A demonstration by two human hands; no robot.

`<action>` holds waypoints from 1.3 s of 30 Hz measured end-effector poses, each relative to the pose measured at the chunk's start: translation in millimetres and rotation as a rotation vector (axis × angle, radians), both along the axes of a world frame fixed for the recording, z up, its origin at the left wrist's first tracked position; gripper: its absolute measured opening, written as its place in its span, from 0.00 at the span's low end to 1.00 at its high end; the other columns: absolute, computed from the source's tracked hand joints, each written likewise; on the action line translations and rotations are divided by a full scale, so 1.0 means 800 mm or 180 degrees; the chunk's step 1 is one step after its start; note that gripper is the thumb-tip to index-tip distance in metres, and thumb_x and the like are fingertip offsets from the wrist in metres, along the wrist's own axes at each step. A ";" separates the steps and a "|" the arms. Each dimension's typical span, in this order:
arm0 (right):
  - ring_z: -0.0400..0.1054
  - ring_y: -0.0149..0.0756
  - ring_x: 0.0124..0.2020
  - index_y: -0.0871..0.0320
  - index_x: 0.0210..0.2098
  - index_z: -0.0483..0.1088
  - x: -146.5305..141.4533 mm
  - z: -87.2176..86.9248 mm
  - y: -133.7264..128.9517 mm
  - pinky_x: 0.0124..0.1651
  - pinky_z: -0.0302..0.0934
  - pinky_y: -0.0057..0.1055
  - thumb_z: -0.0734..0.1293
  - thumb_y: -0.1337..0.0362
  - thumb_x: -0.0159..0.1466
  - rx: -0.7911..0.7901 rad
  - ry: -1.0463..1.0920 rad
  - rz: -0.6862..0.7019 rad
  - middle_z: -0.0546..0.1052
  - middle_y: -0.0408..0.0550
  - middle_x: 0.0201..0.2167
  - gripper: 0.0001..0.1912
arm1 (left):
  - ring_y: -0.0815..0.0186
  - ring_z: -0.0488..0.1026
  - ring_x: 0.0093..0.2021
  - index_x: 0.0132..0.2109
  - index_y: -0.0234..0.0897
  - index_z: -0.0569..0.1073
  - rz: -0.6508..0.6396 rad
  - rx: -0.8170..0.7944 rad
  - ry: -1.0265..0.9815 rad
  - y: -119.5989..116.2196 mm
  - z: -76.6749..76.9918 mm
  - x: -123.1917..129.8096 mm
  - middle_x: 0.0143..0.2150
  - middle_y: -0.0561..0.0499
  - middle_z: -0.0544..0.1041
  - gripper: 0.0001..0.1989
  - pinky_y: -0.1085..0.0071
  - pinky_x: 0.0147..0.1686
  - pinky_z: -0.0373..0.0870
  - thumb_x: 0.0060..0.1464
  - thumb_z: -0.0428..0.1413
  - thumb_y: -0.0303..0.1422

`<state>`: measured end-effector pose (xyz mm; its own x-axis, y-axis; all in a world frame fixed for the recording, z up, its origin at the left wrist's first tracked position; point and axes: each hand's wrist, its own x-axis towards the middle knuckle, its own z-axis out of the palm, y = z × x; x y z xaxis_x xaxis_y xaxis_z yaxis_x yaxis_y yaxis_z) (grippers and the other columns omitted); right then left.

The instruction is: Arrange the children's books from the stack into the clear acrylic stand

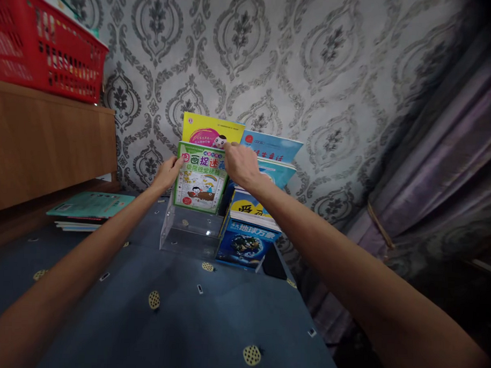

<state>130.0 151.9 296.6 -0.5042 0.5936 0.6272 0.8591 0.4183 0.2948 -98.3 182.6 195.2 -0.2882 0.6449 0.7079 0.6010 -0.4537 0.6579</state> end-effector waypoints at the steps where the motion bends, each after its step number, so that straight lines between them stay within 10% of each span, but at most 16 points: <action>1: 0.70 0.41 0.38 0.66 0.55 0.69 0.000 0.000 -0.001 0.34 0.51 0.33 0.55 0.75 0.69 0.0006 0.0001 0.0009 0.78 0.64 0.46 0.19 | 0.58 0.72 0.37 0.36 0.36 0.72 -0.0005 0.0009 0.0009 0.001 0.000 0.000 0.34 0.46 0.77 0.22 0.63 0.41 0.69 0.62 0.46 0.49; 39: 0.68 0.42 0.37 0.64 0.58 0.65 -0.002 -0.017 -0.015 0.34 0.53 0.35 0.55 0.75 0.67 -0.0135 0.0011 0.0181 0.75 0.64 0.51 0.22 | 0.53 0.73 0.42 0.41 0.38 0.70 0.0188 -0.0122 0.0092 -0.019 -0.010 0.007 0.35 0.45 0.75 0.20 0.57 0.47 0.70 0.63 0.48 0.50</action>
